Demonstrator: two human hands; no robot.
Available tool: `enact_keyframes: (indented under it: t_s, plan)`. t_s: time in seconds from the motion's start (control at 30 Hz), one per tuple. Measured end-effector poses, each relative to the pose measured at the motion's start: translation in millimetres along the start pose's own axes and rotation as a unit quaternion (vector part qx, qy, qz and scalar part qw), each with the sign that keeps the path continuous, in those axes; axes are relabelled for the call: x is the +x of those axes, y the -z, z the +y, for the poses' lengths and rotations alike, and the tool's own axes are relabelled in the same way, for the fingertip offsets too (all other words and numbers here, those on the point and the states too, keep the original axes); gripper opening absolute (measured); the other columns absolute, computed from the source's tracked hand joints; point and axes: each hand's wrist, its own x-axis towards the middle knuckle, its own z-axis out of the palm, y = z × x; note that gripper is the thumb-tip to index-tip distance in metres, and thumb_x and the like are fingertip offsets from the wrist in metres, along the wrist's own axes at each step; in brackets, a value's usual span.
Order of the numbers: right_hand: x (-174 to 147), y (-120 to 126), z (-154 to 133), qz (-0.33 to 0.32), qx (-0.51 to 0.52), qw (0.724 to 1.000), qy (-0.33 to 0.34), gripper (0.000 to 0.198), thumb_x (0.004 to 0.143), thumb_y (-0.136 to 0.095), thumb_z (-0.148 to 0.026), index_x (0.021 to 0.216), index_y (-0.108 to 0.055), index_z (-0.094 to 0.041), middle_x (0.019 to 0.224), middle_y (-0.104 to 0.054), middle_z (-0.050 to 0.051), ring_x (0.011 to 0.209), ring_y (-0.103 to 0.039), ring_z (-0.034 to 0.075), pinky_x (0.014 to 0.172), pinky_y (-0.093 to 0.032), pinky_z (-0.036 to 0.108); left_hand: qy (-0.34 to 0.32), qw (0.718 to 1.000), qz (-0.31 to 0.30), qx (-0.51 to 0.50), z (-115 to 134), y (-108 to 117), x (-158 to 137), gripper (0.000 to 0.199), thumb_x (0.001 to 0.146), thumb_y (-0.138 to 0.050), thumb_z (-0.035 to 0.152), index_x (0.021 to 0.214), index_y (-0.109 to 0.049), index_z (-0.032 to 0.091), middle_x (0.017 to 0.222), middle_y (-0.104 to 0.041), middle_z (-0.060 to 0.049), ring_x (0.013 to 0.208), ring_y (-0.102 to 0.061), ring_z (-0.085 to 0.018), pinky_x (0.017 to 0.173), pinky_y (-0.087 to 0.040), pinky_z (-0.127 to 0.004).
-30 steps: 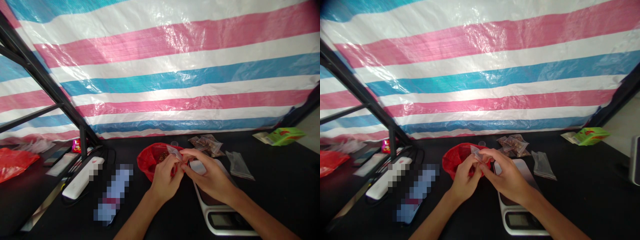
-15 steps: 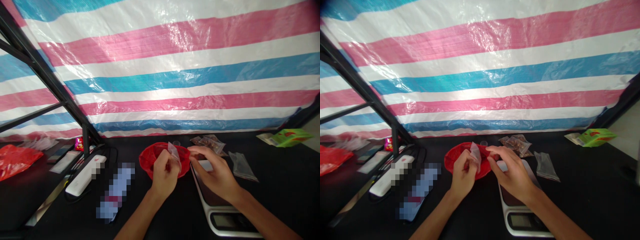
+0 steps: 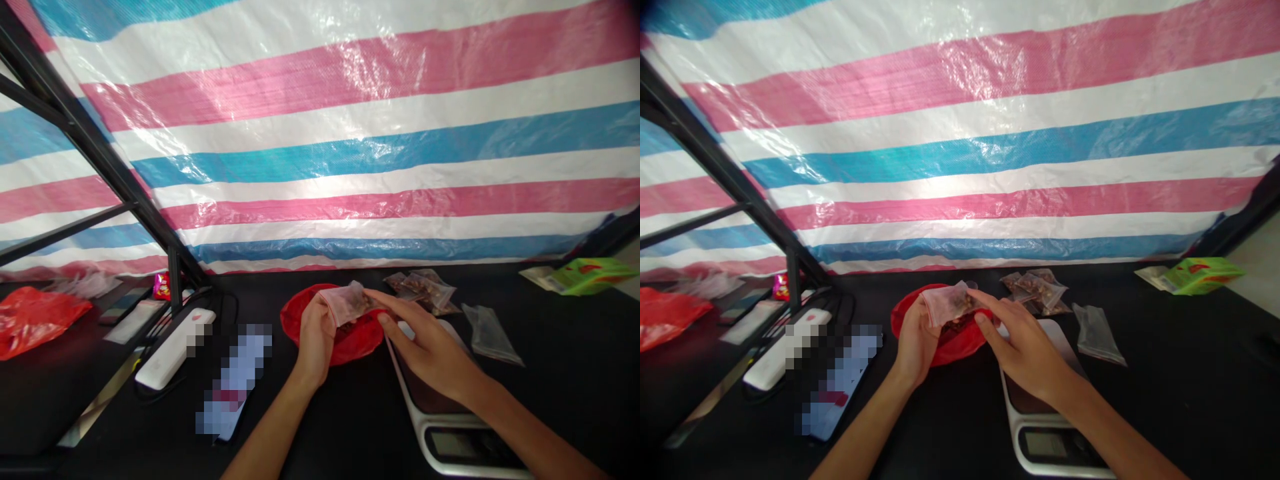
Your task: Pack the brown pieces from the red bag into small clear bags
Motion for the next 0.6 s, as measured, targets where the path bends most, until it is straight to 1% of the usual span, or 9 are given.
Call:
enact_keyframes:
  t_s: [0.13, 0.2, 0.27, 0.33, 0.37, 0.43, 0.5, 0.53, 0.6]
  plan:
    - [2.0, 0.5, 1.6, 0.025, 0.030, 0.999, -0.002, 0.038, 0.107, -0.056, -0.038, 0.144, -0.065, -0.035, 0.141, -0.073, 0.003, 0.129, -0.068, 0.027, 0.114, -0.052, 0.050, 0.002, 0.999, 0.011, 0.042, -2.4, 4.3, 1.0, 0.023, 0.091, -0.050, 0.035, 0.095, -0.066, 0.019, 0.086, -0.071, -0.005, 0.077, -0.068, -0.019, 0.070, -0.057, -0.031]
    - [3.1, 1.2, 2.9, 0.040, 0.034, 0.999, 0.004, 0.039, 0.107, -0.056, -0.036, 0.146, -0.064, -0.034, 0.142, -0.072, 0.004, 0.131, -0.067, 0.027, 0.115, -0.052, 0.049, -0.006, 0.994, 0.061, 0.089, -6.1, 8.7, 1.8, 0.018, 0.093, -0.048, 0.032, 0.093, -0.061, 0.020, 0.083, -0.066, -0.002, 0.073, -0.065, -0.017, 0.068, -0.056, -0.029]
    - [4.2, 1.9, 4.1, 0.054, 0.018, 0.998, 0.016, 0.041, 0.107, -0.057, -0.033, 0.147, -0.064, -0.034, 0.142, -0.072, 0.005, 0.132, -0.066, 0.028, 0.116, -0.051, 0.049, -0.047, 0.975, 0.141, 0.164, -8.3, 12.5, 1.3, 0.015, 0.093, -0.046, 0.026, 0.099, -0.059, 0.022, 0.091, -0.066, -0.002, 0.081, -0.066, -0.017, 0.074, -0.057, -0.030]
    - [5.0, 2.4, 4.5, 0.054, -0.013, 0.998, 0.032, 0.042, 0.106, -0.056, -0.031, 0.148, -0.063, -0.033, 0.141, -0.072, 0.005, 0.131, -0.067, 0.028, 0.118, -0.049, 0.052, -0.115, 0.941, 0.181, 0.261, -8.1, 14.5, -1.3, 0.026, 0.091, -0.048, 0.019, 0.114, -0.059, 0.023, 0.111, -0.066, -0.005, 0.102, -0.067, -0.020, 0.093, -0.058, -0.037]
    - [5.2, 2.4, 4.4, 0.048, -0.030, 0.998, 0.040, 0.042, 0.106, -0.056, -0.030, 0.148, -0.063, -0.033, 0.141, -0.072, 0.005, 0.131, -0.067, 0.028, 0.118, -0.048, 0.053, -0.150, 0.924, 0.163, 0.313, -7.5, 14.6, -3.2, 0.036, 0.089, -0.051, 0.017, 0.124, -0.057, 0.023, 0.122, -0.065, -0.008, 0.114, -0.065, -0.023, 0.103, -0.054, -0.042]
    - [5.3, 1.9, 3.9, 0.028, -0.058, 0.996, 0.057, 0.042, 0.107, -0.055, -0.028, 0.147, -0.064, -0.033, 0.141, -0.073, 0.005, 0.129, -0.069, 0.028, 0.120, -0.047, 0.056, -0.207, 0.885, 0.074, 0.409, -7.2, 13.9, -7.6, 0.058, 0.084, -0.059, 0.013, 0.140, -0.050, 0.023, 0.141, -0.059, -0.012, 0.134, -0.057, -0.028, 0.119, -0.044, -0.051]
    - [4.8, 0.7, 3.7, 0.008, -0.077, 0.995, 0.071, 0.042, 0.107, -0.053, -0.026, 0.147, -0.064, -0.033, 0.142, -0.072, 0.006, 0.130, -0.069, 0.028, 0.120, -0.047, 0.057, -0.233, 0.848, -0.017, 0.477, -9.7, 13.1, -11.1, 0.076, 0.080, -0.066, 0.010, 0.151, -0.042, 0.023, 0.152, -0.053, -0.015, 0.143, -0.050, -0.033, 0.123, -0.038, -0.057]
    - [4.4, 0.0, 3.9, 0.001, -0.082, 0.994, 0.077, 0.042, 0.107, -0.053, -0.026, 0.147, -0.064, -0.032, 0.143, -0.072, 0.006, 0.130, -0.069, 0.028, 0.120, -0.047, 0.057, -0.235, 0.833, -0.044, 0.499, -12.1, 13.1, -12.1, 0.081, 0.080, -0.067, 0.010, 0.154, -0.039, 0.023, 0.155, -0.051, -0.016, 0.144, -0.049, -0.034, 0.123, -0.038, -0.059]
    - [3.5, -1.2, 4.4, -0.008, -0.089, 0.992, 0.087, 0.043, 0.106, -0.054, -0.026, 0.148, -0.063, -0.032, 0.144, -0.071, 0.007, 0.131, -0.068, 0.028, 0.119, -0.047, 0.058, -0.222, 0.819, -0.061, 0.526, -18.2, 14.5, -12.1, 0.081, 0.082, -0.067, 0.009, 0.156, -0.038, 0.024, 0.153, -0.054, -0.017, 0.144, -0.050, -0.036, 0.120, -0.040, -0.062]
